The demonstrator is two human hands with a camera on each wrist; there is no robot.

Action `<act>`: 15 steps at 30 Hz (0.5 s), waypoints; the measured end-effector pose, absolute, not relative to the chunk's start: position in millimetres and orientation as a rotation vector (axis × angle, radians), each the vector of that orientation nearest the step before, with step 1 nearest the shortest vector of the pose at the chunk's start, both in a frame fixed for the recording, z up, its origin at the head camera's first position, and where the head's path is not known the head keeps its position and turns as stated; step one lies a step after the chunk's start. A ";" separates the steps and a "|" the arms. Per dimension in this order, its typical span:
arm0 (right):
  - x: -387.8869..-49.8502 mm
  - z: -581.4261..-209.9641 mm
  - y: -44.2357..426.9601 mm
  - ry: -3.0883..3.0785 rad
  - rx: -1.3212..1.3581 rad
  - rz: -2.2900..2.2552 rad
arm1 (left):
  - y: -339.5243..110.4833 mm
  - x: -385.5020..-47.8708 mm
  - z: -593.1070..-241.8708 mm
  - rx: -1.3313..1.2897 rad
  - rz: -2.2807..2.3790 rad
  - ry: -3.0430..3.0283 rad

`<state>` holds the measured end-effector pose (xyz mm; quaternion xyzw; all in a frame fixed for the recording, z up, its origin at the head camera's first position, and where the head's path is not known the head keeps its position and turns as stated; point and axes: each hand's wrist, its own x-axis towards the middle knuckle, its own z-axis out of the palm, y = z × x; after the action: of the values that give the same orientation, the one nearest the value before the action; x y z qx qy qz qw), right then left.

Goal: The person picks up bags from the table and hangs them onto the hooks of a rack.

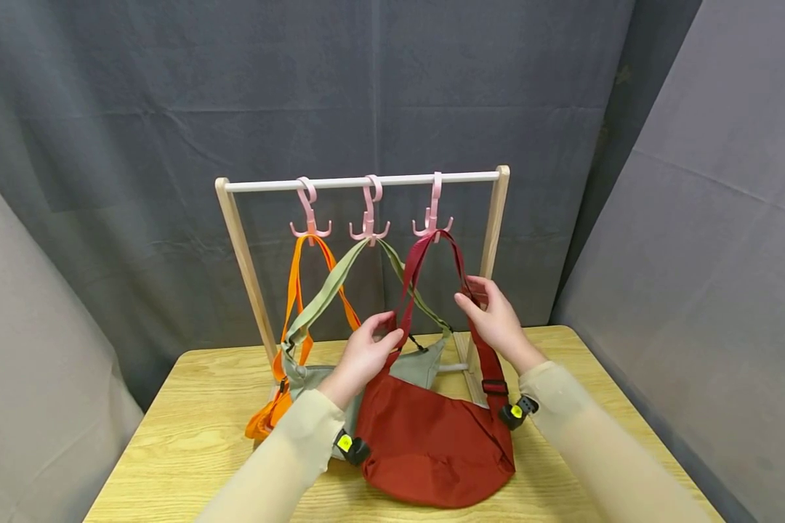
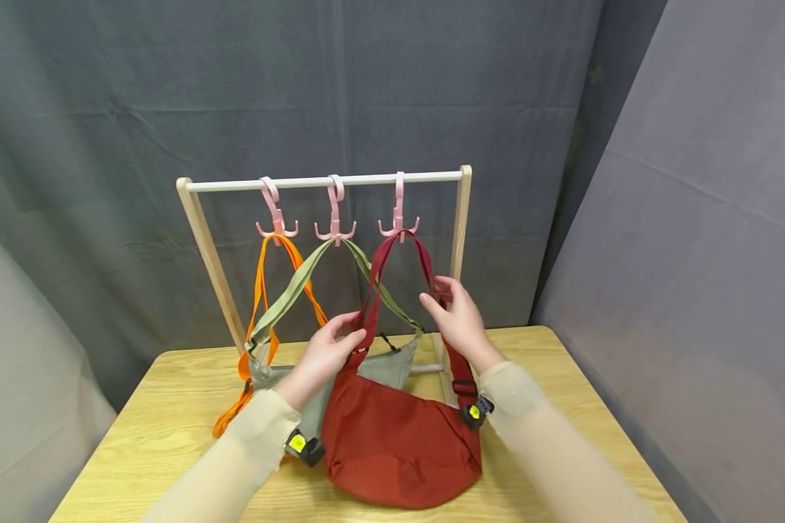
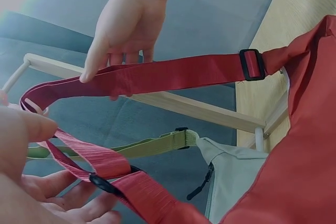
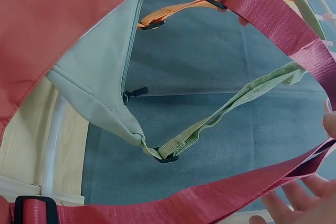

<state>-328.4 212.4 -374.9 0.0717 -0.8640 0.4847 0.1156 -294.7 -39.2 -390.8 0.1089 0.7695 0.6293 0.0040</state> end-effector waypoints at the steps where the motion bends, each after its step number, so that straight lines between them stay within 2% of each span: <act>1: -328.0 -375.7 212.8 -2.530 0.209 1.412 | -40.1 -293.8 -390.3 0.343 1.972 2.412; 15: -312.2 -387.2 211.5 -2.500 0.270 1.238 | -48.9 -278.5 -387.0 0.427 1.941 2.502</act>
<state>-312.2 211.5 -387.2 0.0949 -0.8792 0.4353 0.1688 -278.5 -48.9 -387.0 0.1335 0.7827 0.6073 -0.0268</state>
